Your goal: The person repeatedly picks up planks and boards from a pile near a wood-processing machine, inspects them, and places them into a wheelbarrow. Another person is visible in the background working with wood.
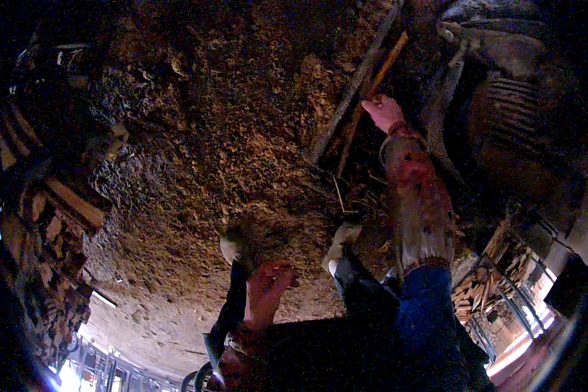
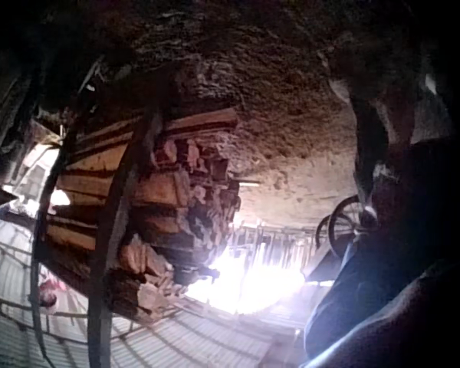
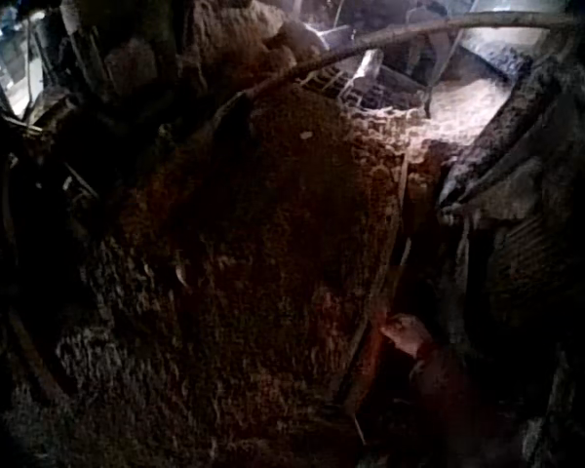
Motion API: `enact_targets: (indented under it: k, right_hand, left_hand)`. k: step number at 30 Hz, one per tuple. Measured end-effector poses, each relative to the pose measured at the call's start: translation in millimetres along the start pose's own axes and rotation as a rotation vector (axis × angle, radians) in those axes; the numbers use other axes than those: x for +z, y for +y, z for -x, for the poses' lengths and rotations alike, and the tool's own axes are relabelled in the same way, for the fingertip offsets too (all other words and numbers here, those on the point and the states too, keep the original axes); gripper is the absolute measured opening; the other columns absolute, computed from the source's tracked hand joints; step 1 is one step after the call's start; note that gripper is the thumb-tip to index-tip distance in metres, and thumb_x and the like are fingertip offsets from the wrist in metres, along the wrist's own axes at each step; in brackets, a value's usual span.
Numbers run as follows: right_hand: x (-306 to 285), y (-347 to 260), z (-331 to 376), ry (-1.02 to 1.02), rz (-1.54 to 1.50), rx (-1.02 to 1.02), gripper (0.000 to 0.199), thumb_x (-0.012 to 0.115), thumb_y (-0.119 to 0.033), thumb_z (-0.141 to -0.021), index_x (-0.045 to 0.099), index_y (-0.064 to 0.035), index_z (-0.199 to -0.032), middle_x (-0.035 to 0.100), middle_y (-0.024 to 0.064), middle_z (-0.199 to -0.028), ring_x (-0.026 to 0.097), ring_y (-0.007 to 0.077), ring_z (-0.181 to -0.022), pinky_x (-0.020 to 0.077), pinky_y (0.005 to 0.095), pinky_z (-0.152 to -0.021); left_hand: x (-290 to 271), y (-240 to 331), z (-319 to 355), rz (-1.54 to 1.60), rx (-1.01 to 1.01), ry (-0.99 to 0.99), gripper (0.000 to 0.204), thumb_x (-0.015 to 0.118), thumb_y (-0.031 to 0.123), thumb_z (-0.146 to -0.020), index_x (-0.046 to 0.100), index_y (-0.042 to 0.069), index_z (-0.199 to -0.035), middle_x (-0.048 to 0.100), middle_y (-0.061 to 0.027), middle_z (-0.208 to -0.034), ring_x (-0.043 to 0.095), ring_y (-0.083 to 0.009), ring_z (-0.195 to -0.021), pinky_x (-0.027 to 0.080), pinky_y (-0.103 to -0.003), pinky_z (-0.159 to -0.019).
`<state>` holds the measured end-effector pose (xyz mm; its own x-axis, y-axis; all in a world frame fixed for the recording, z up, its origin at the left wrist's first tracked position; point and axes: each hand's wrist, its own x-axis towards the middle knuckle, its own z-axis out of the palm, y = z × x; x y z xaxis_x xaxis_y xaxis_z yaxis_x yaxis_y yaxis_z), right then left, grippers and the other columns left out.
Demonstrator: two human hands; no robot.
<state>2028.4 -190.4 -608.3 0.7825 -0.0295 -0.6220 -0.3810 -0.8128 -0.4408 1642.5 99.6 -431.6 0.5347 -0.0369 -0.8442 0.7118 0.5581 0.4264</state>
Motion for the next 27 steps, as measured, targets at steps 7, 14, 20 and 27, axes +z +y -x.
enact_targets:
  k: [7,14,20,27]
  right_hand:
    - [56,-1,-19,0.119,-0.18,0.052,0.072,0.077,-0.056,-0.076,0.059,-0.0038,-0.122,0.066,0.0096,-0.099,0.063,0.0235,-0.085,0.0533,0.0433,-0.068]
    - [72,-16,-13,-0.008,-0.166,0.01,0.06,0.08,-0.045,-0.074,0.062,-0.0061,-0.115,0.061,0.0082,-0.109,0.058,0.024,-0.099,0.0484,0.0464,-0.08]
    - [45,-42,47,0.005,-0.302,0.111,0.043,0.075,-0.031,-0.076,0.065,-0.005,-0.109,0.064,0.0069,-0.099,0.059,0.023,-0.092,0.0476,0.0431,-0.078]
    - [5,0,155,0.191,-0.437,-0.026,0.05,0.075,-0.031,-0.078,0.06,-0.0047,-0.118,0.066,0.0065,-0.104,0.062,0.0247,-0.093,0.0494,0.0412,-0.081]
  left_hand:
    - [5,17,-1,-0.027,-0.007,0.034,0.027,0.063,0.005,-0.093,0.058,-0.002,-0.119,0.067,-0.0094,-0.097,0.066,-0.0143,-0.087,0.054,-0.028,-0.078]
    - [5,20,-4,-0.076,-0.032,0.046,0.024,0.065,0.006,-0.093,0.06,-0.002,-0.115,0.067,-0.0077,-0.098,0.065,-0.0135,-0.087,0.053,-0.027,-0.078]
    - [4,21,-6,-0.099,0.031,0.072,0.019,0.065,0.006,-0.093,0.062,-0.002,-0.11,0.065,-0.0084,-0.103,0.062,-0.0114,-0.088,0.052,-0.027,-0.079]
    - [-2,4,-10,0.055,0.014,0.087,0.019,0.065,0.007,-0.093,0.062,0.0,-0.11,0.066,-0.0094,-0.103,0.062,-0.0118,-0.09,0.052,-0.028,-0.079]
